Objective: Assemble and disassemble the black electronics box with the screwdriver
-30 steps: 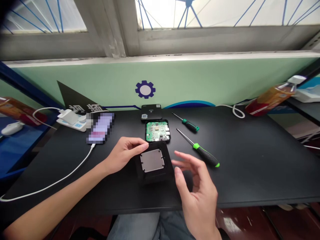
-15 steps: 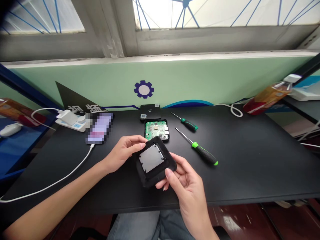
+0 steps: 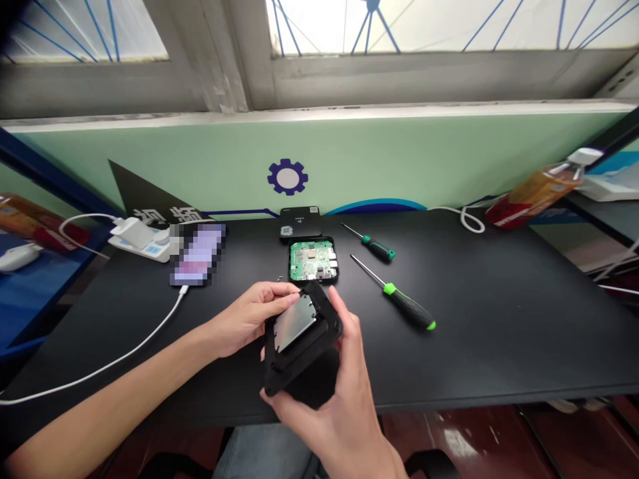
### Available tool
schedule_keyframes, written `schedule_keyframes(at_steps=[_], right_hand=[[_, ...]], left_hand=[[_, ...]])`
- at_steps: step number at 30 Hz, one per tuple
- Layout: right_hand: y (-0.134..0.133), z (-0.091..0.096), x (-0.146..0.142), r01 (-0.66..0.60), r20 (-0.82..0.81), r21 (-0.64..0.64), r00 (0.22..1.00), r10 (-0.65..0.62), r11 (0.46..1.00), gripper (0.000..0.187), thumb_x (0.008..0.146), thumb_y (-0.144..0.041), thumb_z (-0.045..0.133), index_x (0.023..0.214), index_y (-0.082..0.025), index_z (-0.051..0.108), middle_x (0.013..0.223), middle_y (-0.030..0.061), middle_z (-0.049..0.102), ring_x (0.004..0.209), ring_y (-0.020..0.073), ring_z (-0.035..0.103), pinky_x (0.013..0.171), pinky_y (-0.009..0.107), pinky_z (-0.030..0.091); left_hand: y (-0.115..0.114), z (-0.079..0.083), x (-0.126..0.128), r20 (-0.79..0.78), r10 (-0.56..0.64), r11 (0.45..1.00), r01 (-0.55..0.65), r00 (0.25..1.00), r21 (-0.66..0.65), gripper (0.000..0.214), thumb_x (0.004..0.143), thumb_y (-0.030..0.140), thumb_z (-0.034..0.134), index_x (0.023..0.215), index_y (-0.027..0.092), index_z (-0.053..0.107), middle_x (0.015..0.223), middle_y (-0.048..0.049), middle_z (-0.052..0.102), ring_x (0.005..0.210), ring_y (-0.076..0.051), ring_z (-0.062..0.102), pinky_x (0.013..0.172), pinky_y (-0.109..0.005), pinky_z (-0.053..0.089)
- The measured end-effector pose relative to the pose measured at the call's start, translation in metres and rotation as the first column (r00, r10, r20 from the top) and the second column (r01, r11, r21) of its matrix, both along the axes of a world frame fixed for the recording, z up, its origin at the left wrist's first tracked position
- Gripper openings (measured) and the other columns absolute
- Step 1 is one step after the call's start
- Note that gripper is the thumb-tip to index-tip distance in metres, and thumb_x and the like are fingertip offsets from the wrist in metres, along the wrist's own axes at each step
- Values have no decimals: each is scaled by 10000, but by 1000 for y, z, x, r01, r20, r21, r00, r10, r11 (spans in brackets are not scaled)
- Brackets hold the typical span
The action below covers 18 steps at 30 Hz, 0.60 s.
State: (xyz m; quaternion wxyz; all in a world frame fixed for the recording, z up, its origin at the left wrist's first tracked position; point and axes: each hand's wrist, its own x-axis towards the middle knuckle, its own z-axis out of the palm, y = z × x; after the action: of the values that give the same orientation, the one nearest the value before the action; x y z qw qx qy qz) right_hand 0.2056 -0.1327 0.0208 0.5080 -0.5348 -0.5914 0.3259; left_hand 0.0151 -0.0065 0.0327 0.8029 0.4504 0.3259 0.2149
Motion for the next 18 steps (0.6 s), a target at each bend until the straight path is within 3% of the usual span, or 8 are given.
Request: schedule_keyframes(at_steps=[4,8,14,18], right_hand=[[5,-6,-12,180,182,147,962,-206,973,1209,876,-443,989,1848,-330,278,1709,242,478,1584,545,526,1208,789,557],[5,-12,-21,196,163,254,957,-242,947,1129,854,-415,985,1788,-280,365,1725,249,496,1553,531,566,1263,767,503],[4,-22,-27,204,101,259,966,-237,944,1325,834,-366,961,1877,-288,147,1786,255,463,1532,549,589,1239,804,490],[3,-26,-26,218,155,335,947,-282,917,1197,861,-319,966,1849,-303,291,1739,243,520,1531,550,582,1246,788,486]], left_hand=[[-5,0,3,8,-21,999,22,1000,-34,411,1052,584,820,1127,182,780,818,-4,668,585,-114,632,485,-199,485],[-7,2,4,17,-26,998,25,1000,49,388,1072,541,816,1057,156,771,860,-14,658,728,-105,585,670,-191,472],[-7,4,4,18,-76,993,74,997,91,412,1102,569,757,1012,168,730,835,3,629,738,-123,537,694,-221,425],[-5,3,5,-7,-84,987,84,996,140,393,1098,547,764,1008,164,762,860,-8,652,764,-138,558,731,-242,445]])
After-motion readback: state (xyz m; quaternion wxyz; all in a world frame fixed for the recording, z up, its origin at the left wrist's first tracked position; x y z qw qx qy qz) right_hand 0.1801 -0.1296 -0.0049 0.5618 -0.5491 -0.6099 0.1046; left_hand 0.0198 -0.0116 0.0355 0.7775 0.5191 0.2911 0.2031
